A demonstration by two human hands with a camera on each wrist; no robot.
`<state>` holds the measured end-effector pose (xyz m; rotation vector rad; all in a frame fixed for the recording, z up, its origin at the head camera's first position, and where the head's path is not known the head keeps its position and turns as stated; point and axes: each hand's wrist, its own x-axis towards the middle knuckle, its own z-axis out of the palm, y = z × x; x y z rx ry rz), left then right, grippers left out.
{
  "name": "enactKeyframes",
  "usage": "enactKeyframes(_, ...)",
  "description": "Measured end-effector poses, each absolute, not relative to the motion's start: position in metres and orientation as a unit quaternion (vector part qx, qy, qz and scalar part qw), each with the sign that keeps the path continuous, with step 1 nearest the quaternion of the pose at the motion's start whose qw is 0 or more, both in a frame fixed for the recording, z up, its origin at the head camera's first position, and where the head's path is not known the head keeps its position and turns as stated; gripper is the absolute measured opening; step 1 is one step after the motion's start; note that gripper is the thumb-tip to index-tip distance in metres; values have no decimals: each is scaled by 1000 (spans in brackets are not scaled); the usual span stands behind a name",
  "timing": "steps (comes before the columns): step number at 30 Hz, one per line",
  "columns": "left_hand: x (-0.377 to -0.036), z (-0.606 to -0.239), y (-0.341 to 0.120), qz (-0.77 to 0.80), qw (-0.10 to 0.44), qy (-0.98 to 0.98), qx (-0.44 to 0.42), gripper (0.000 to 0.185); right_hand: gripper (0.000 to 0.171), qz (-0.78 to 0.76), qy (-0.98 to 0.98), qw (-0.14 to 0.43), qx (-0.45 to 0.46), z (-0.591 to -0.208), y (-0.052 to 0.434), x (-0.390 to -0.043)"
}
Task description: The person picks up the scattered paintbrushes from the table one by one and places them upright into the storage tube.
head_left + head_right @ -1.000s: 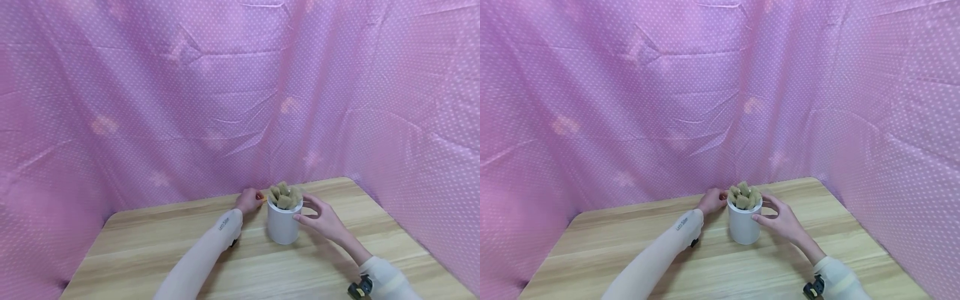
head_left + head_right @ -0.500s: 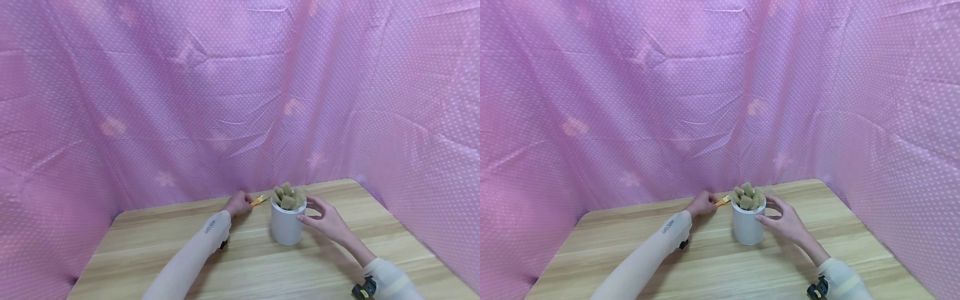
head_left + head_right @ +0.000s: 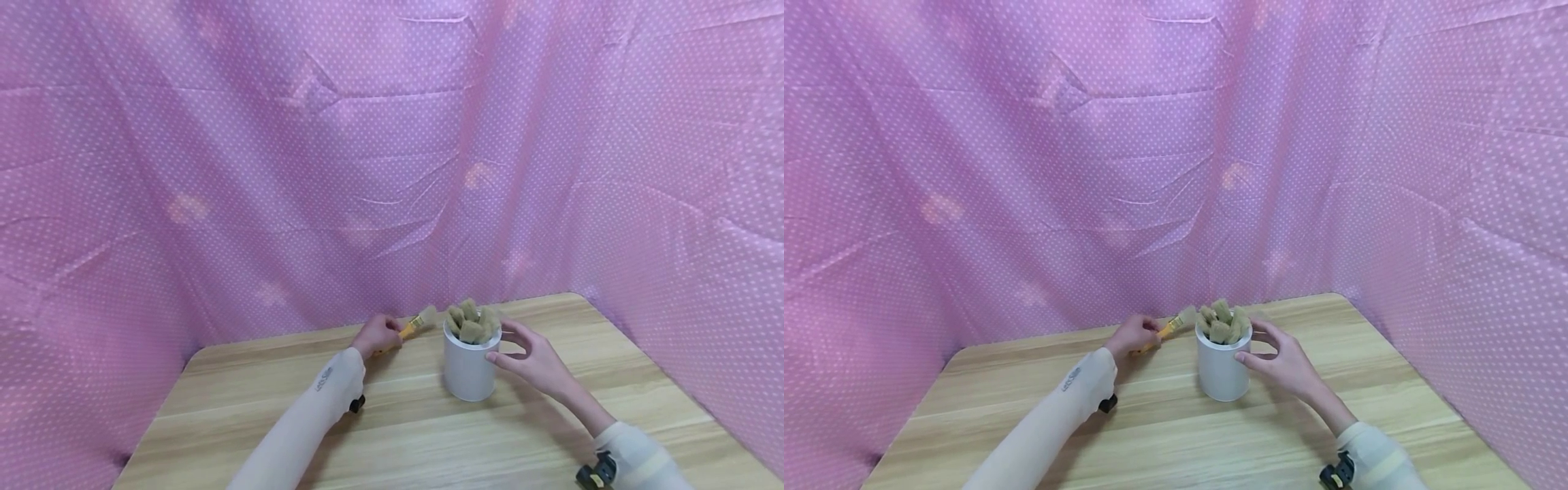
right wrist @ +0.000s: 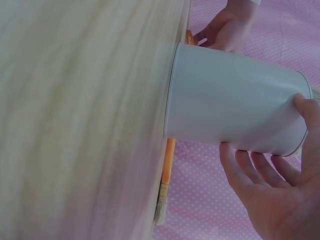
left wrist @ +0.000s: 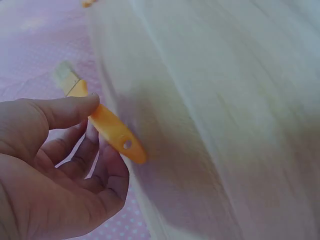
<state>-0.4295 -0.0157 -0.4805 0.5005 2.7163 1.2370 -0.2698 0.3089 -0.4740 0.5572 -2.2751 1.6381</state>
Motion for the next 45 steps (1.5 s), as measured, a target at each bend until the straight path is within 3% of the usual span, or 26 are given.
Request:
enactKeyframes(9, -419, -462, -18, 471, 65, 863, 171, 24, 68, 569, -789, 141, 185, -474, 309, -269)
enactKeyframes(21, -380, -426, 5, 547, 69, 802, 229, 25, 65, 571, -785, 146, 190, -476, 304, -269)
enactKeyframes(35, -327, -365, 21, 513, -64, 793, 321, 19, 70, 557, -793, 149, 196, -473, 292, -268)
enactKeyframes(45, -312, -349, 36, 509, -109, 763, 382, 22, 72, 555, -792, 154, 203, -473, 282, -265)
